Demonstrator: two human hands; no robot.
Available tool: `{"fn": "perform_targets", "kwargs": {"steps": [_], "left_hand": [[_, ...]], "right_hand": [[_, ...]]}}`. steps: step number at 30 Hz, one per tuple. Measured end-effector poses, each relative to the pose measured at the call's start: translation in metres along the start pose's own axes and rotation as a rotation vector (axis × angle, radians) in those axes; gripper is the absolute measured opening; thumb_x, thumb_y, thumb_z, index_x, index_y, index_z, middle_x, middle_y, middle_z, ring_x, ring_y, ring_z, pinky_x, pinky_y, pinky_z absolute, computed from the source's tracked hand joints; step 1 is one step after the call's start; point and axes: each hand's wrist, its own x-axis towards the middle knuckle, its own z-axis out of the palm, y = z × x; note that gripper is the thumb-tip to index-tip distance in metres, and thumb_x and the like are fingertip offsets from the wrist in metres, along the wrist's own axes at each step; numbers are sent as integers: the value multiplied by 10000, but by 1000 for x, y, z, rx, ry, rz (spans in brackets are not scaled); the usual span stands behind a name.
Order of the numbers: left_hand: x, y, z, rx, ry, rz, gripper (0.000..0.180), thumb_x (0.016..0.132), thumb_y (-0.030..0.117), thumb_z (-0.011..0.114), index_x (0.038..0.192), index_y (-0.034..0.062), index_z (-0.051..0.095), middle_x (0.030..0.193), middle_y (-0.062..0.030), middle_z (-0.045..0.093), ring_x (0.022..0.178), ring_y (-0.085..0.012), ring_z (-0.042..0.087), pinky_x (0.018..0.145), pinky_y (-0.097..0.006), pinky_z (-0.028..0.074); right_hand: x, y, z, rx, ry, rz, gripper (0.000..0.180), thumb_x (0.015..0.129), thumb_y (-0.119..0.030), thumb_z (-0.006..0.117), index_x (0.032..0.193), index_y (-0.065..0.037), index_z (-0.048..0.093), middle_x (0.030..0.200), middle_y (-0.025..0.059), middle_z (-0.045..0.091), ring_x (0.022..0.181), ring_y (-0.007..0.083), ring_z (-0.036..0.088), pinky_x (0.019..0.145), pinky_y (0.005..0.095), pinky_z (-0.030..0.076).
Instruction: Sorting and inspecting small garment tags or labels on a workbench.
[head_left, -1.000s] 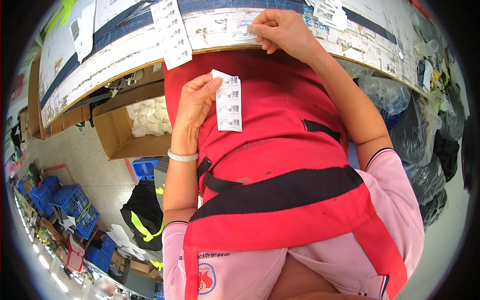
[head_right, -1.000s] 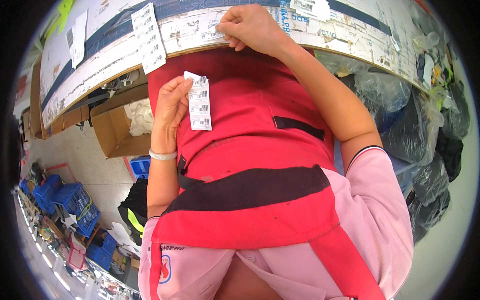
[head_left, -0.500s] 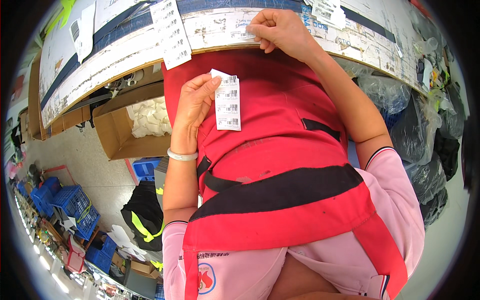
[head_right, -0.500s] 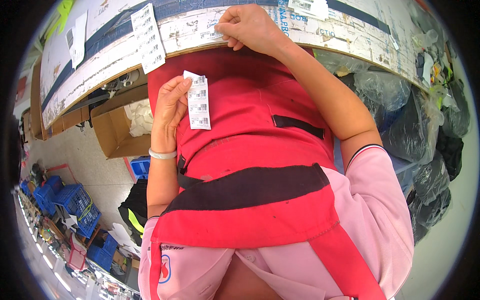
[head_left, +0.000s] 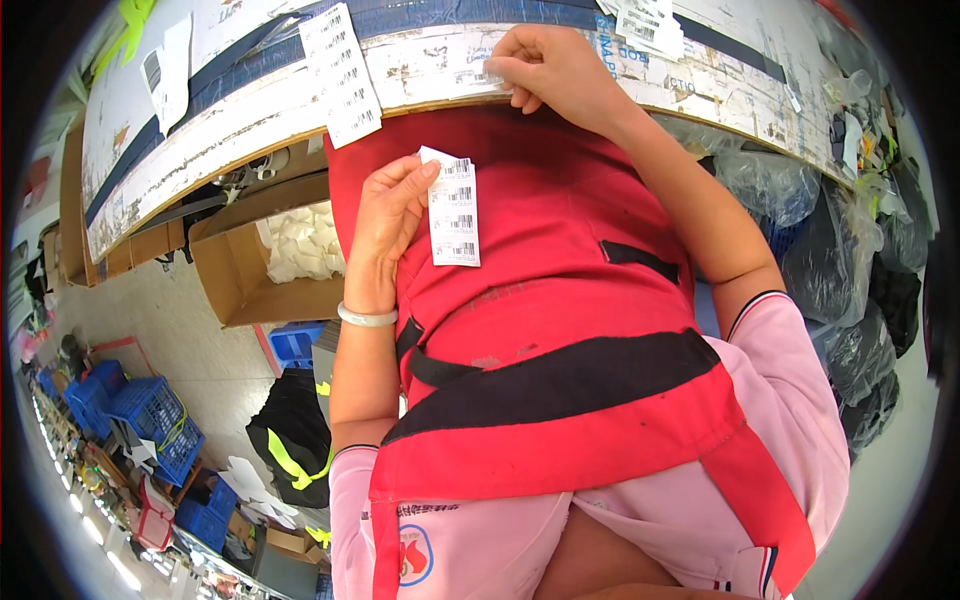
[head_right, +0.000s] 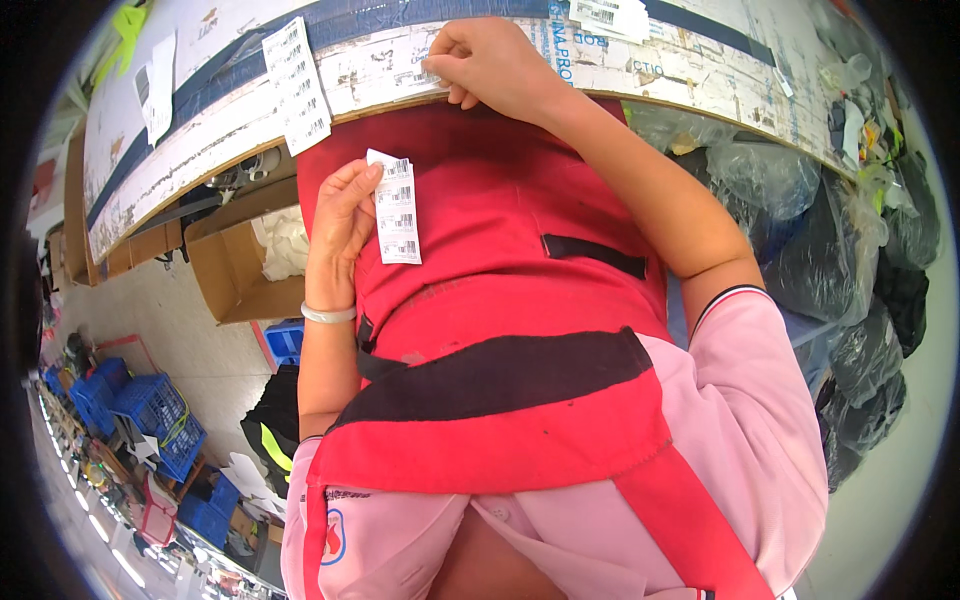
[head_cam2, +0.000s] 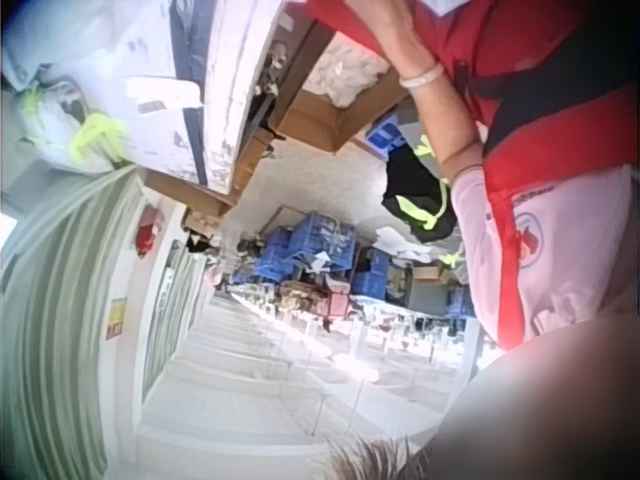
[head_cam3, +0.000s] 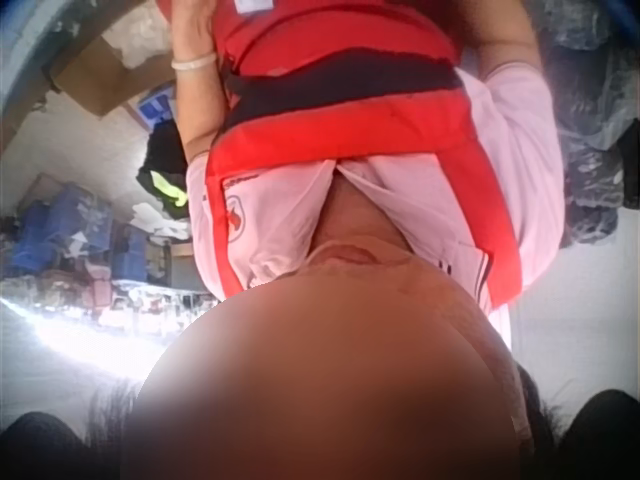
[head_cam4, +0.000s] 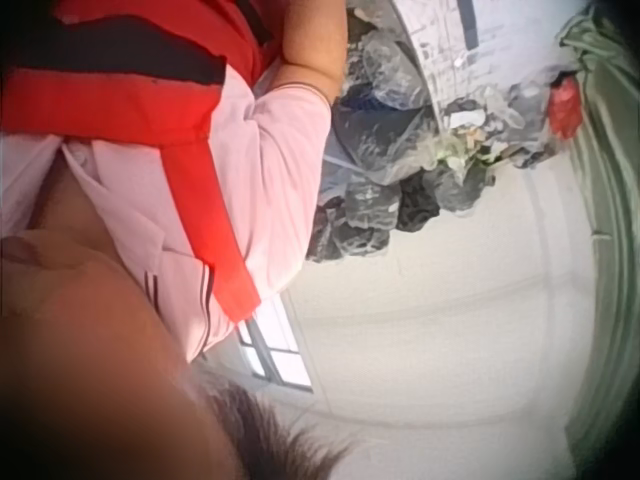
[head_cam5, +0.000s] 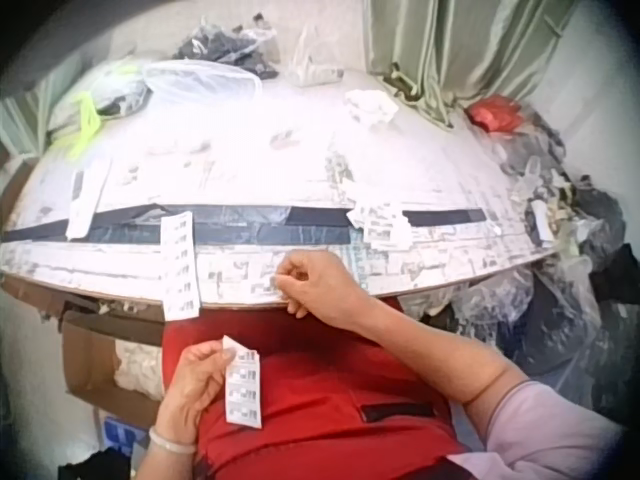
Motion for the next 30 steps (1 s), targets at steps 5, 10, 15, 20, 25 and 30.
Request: {"fn": "perform_targets", "kwargs": {"steps": [5,10,15,20,25,30], "left_hand": [[0,1,1,-39,-81,5,121,888,40,600,970,-40,638,894,-105,676,785,-151,646,711,-256,516],[-5,0,-3,-47,10,49,109,888,18,584,968,-36,633,918,-117,677,804,-164,659,735,-261,527],[-6,3,2,-44,4,40,91,892,23,582,943,-35,630,913,-116,676,797,-160,658,727,-255,532],[-7,4,12,82,61,84,99,888,30,595,948,-36,639,861,-49,656,758,-102,614,678,-210,481],[-16,14,32,155,81,149,74,872,17,622,904,-38,658,861,-6,615,725,-58,550,647,-183,424],[-22,21,42,384,106,323,65,852,11,652,890,-40,665,816,22,565,695,-32,487,624,-171,377]], "right_hand": [[-20,-3,-27,124,90,-5,191,897,-199,613,921,-10,620,683,4,582,582,58,565,525,193,479],[-24,41,-100,-30,424,-1,186,849,-200,670,917,-29,648,712,7,617,579,61,563,524,199,463],[-23,85,-137,-515,559,97,254,807,-271,712,913,-50,649,712,7,633,605,91,588,539,236,455],[-25,64,-123,-748,672,44,359,784,-356,703,1034,-107,636,714,11,611,627,141,583,580,286,459],[-57,-7,-21,98,42,49,185,874,-201,641,980,-49,652,747,-31,590,632,40,521,553,195,423],[-65,-22,30,356,-183,122,161,870,-164,651,915,-10,663,757,-9,609,641,48,533,573,188,434]]}}
